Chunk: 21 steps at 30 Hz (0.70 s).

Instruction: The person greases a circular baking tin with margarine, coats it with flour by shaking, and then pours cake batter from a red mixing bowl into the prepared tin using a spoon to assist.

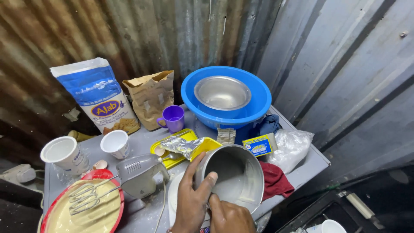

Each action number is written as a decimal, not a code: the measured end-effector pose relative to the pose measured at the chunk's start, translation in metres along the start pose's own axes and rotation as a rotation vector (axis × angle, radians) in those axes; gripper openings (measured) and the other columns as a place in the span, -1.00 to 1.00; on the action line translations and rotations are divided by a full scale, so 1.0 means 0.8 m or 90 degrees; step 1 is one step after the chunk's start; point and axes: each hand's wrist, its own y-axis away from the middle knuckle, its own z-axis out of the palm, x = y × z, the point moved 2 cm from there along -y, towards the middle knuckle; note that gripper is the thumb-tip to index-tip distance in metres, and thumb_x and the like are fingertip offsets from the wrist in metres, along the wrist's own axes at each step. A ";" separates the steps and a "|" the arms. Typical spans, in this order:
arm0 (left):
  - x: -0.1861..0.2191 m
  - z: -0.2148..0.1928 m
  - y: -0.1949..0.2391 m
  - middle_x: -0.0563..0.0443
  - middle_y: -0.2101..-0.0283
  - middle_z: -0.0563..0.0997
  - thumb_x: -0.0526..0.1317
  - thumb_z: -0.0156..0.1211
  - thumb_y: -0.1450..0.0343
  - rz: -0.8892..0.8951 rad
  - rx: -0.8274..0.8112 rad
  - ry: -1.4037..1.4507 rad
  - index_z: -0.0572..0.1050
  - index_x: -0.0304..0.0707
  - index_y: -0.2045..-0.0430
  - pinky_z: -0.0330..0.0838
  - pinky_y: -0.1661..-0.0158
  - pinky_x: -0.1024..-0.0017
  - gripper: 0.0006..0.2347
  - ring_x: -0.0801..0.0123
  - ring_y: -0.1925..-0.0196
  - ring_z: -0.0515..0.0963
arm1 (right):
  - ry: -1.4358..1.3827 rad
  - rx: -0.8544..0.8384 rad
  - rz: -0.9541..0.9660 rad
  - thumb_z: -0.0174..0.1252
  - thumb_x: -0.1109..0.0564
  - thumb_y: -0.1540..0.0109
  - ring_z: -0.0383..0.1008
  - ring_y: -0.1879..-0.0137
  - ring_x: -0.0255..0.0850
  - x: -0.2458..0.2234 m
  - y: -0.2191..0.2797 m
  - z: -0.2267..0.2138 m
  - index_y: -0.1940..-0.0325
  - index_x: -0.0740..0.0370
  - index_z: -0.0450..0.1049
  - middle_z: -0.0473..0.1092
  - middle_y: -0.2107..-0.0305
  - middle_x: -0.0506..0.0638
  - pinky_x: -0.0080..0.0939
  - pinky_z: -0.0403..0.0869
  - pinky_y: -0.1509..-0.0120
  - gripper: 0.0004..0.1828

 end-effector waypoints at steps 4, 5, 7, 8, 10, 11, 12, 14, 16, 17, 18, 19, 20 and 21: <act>0.027 -0.025 -0.026 0.05 -0.49 0.71 -0.02 0.42 -0.30 0.085 -0.038 -0.119 0.73 0.02 -0.29 0.39 -0.48 0.36 -0.44 0.39 -0.52 0.64 | -0.054 -0.134 -0.179 0.29 0.02 -0.25 0.73 0.28 0.19 0.028 0.007 -0.024 -0.19 0.14 0.59 0.65 0.43 0.17 0.28 0.64 -0.14 -0.58; 0.034 -0.032 -0.032 0.05 -0.49 0.71 -0.02 0.42 -0.30 0.086 -0.037 -0.117 0.73 0.02 -0.29 0.39 -0.48 0.36 -0.44 0.39 -0.52 0.64 | -0.053 -0.135 -0.182 0.29 0.02 -0.25 0.73 0.28 0.19 0.042 -0.003 -0.043 -0.19 0.14 0.59 0.65 0.43 0.17 0.28 0.64 -0.14 -0.58; 0.049 -0.038 -0.048 0.08 -0.41 0.78 -0.10 0.49 -0.27 0.088 -0.129 -0.124 0.73 -0.11 -0.27 0.48 -0.43 0.39 -0.43 0.46 -0.44 0.69 | 0.074 -0.216 -0.286 0.23 0.13 -0.31 0.43 -0.49 0.31 0.069 -0.021 -0.079 -0.29 0.30 0.64 0.59 -0.21 0.32 0.58 0.01 -0.73 -0.54; 0.053 -0.036 -0.049 0.08 -0.41 0.78 -0.10 0.49 -0.27 0.090 -0.135 -0.124 0.73 -0.11 -0.27 0.48 -0.43 0.39 -0.43 0.46 -0.44 0.69 | 0.078 -0.215 -0.281 0.23 0.13 -0.31 0.43 -0.49 0.31 0.074 -0.023 -0.077 -0.29 0.30 0.64 0.59 -0.21 0.32 0.58 0.01 -0.73 -0.54; 0.059 -0.030 -0.048 0.06 -0.50 0.70 -0.04 0.44 -0.34 0.097 -0.181 -0.175 0.68 -0.04 -0.34 0.38 -0.50 0.33 -0.42 0.40 -0.56 0.60 | 0.175 -0.071 -0.328 0.19 0.15 -0.25 0.56 -0.32 0.24 0.082 -0.026 -0.078 -0.02 0.37 0.72 0.63 -0.11 0.33 0.51 0.13 -0.74 -0.64; 0.059 -0.033 -0.038 0.06 -0.50 0.70 -0.04 0.44 -0.34 0.096 -0.178 -0.172 0.68 -0.04 -0.34 0.38 -0.50 0.33 -0.42 0.40 -0.56 0.60 | 0.175 -0.073 -0.333 0.19 0.15 -0.25 0.56 -0.32 0.24 0.079 -0.015 -0.063 -0.02 0.37 0.72 0.63 -0.11 0.33 0.51 0.13 -0.74 -0.64; 0.058 -0.037 -0.029 0.12 -0.48 0.68 0.04 0.45 -0.32 0.044 -0.134 -0.182 0.60 0.10 -0.37 0.43 -0.45 0.32 -0.38 0.41 -0.51 0.62 | 0.091 -0.052 -0.299 0.30 0.17 -0.21 0.64 -0.19 0.12 0.077 -0.007 -0.050 0.00 0.23 0.73 0.68 -0.02 0.20 0.41 0.29 -0.58 -0.70; 0.037 -0.030 -0.030 0.18 -0.47 0.66 0.12 0.46 -0.30 0.011 -0.098 -0.185 0.53 0.24 -0.40 0.48 -0.40 0.32 -0.34 0.42 -0.46 0.64 | 0.026 -0.021 -0.266 0.41 0.19 -0.16 0.72 -0.06 0.00 0.069 -0.018 -0.043 0.02 0.09 0.74 0.72 0.08 0.08 0.31 0.44 -0.42 -0.71; -0.016 -0.026 -0.015 0.04 -0.60 0.45 -0.08 0.52 -0.23 0.196 0.011 -0.155 0.37 0.05 -0.54 0.18 -0.56 0.19 -0.17 0.28 -0.66 0.38 | -0.040 0.110 -0.173 0.19 0.32 -0.09 0.44 0.46 -0.02 0.035 -0.022 -0.059 0.39 0.03 0.48 0.47 0.57 -0.03 0.01 0.44 0.21 -0.82; -0.016 -0.020 -0.003 0.04 -0.60 0.45 -0.08 0.52 -0.23 0.189 0.014 -0.154 0.37 0.05 -0.54 0.18 -0.56 0.19 -0.17 0.28 -0.66 0.38 | -0.043 0.103 -0.173 0.19 0.32 -0.09 0.44 0.46 -0.02 0.012 -0.028 -0.063 0.39 0.03 0.48 0.47 0.57 -0.03 0.01 0.44 0.21 -0.82; -0.018 -0.016 0.008 0.07 -0.59 0.48 -0.10 0.42 -0.27 0.133 0.073 -0.111 0.40 0.14 -0.53 0.28 -0.52 0.20 -0.23 0.28 -0.64 0.42 | -0.072 0.208 -0.156 -0.02 0.39 -0.23 0.27 0.52 -0.06 -0.009 -0.033 -0.071 0.46 0.09 0.39 0.30 0.62 -0.03 -0.02 0.32 0.28 -0.74; -0.016 -0.012 0.014 0.10 -0.58 0.51 -0.13 0.33 -0.30 0.086 0.131 -0.067 0.43 0.23 -0.52 0.38 -0.47 0.20 -0.28 0.29 -0.61 0.47 | -0.099 0.322 -0.140 -0.23 0.45 -0.36 0.10 0.58 -0.10 -0.028 -0.045 -0.078 0.53 0.14 0.30 0.12 0.67 -0.02 -0.06 0.21 0.36 -0.57; -0.010 -0.019 0.000 0.10 -0.58 0.51 -0.13 0.33 -0.30 0.088 0.134 -0.066 0.43 0.23 -0.52 0.38 -0.47 0.20 -0.28 0.29 -0.61 0.47 | -0.100 0.323 -0.143 -0.23 0.45 -0.36 0.10 0.58 -0.10 -0.033 -0.044 -0.075 0.53 0.14 0.30 0.12 0.67 -0.02 -0.06 0.21 0.36 -0.57; -0.004 -0.026 -0.008 0.05 -0.50 0.61 -0.12 0.35 -0.33 0.172 0.094 -0.105 0.54 0.09 -0.44 0.37 -0.47 0.24 -0.36 0.31 -0.56 0.54 | -0.132 0.308 -0.111 -0.17 0.40 -0.39 0.24 0.57 -0.13 -0.039 -0.038 -0.072 0.34 0.17 0.47 0.27 0.63 -0.07 -0.10 0.33 0.34 -0.64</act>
